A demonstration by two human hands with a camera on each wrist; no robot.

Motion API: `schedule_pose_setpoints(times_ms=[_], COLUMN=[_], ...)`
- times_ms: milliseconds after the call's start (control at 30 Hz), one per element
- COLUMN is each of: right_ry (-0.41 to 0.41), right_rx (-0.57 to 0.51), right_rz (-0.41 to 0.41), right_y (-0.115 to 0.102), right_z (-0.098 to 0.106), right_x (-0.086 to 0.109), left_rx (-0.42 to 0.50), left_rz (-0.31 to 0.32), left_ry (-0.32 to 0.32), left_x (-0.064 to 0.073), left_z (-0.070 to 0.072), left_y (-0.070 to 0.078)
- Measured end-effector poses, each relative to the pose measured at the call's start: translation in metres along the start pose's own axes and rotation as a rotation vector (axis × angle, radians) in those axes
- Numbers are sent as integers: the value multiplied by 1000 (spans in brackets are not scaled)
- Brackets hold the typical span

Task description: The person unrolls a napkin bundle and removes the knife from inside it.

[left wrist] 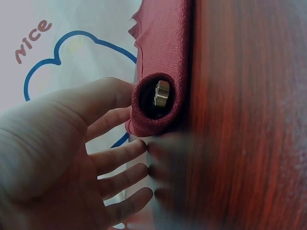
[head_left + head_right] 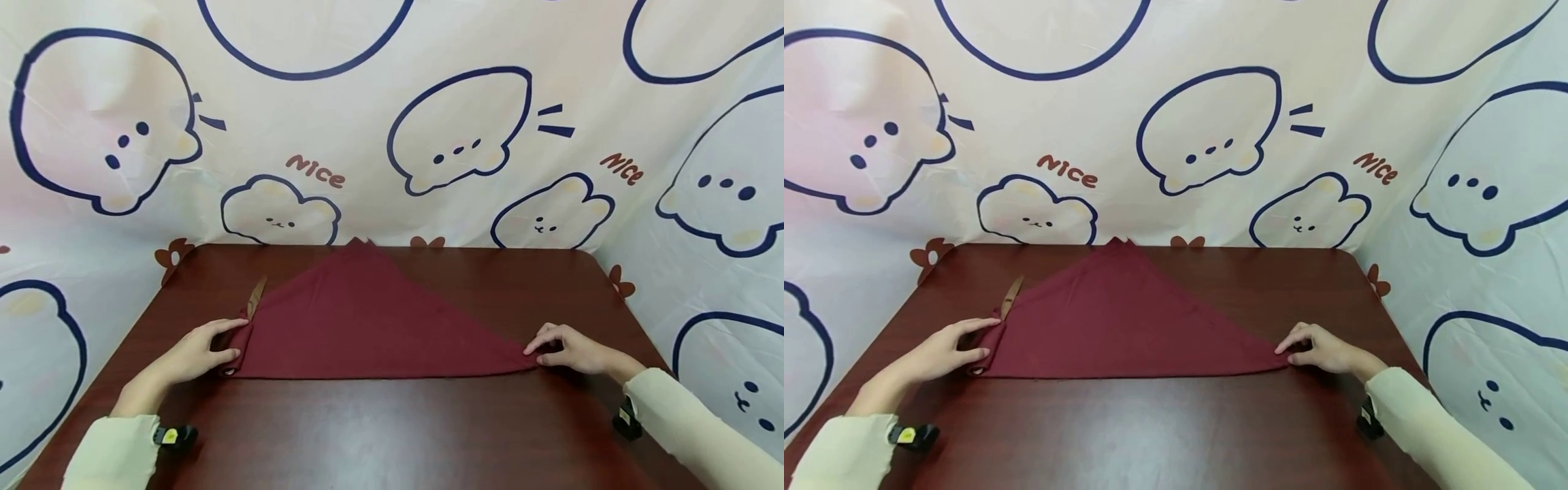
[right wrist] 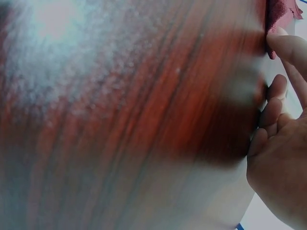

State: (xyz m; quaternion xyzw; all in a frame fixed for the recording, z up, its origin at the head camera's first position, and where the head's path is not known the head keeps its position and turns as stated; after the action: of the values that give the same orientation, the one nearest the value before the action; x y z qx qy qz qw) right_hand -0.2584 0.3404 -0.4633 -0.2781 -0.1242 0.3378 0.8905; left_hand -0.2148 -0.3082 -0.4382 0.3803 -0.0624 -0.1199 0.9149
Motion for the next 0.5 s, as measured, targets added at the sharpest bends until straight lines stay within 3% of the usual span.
schedule_pose_setpoints(times_ms=[167,367,500], right_ry=[-13,19,-8], right_rx=[13,7,-11], right_rz=[11,13,27], right_y=[-3,-5,-4], right_z=[4,10,4], right_x=[-1,0,-3], left_rx=[-6,-24,-26], left_rz=[14,-28,-46], left_ry=[-11,7,23], left_x=[0,-5,-2], left_z=[1,11,14], left_y=[1,10,15])
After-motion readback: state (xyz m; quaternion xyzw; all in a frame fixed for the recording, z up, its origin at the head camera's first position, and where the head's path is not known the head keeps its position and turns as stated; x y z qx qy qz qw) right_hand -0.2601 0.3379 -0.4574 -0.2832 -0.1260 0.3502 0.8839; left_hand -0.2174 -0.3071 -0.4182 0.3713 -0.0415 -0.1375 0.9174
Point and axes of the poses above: each hand's wrist, its own x-axis away from the middle knuckle, its own z-axis out of the back of the hand, y = z × x, the point moved 5 cm from there along -x, towards the middle knuckle, and after that the axes turned 14 degrees about x, right-handed, at the moved point
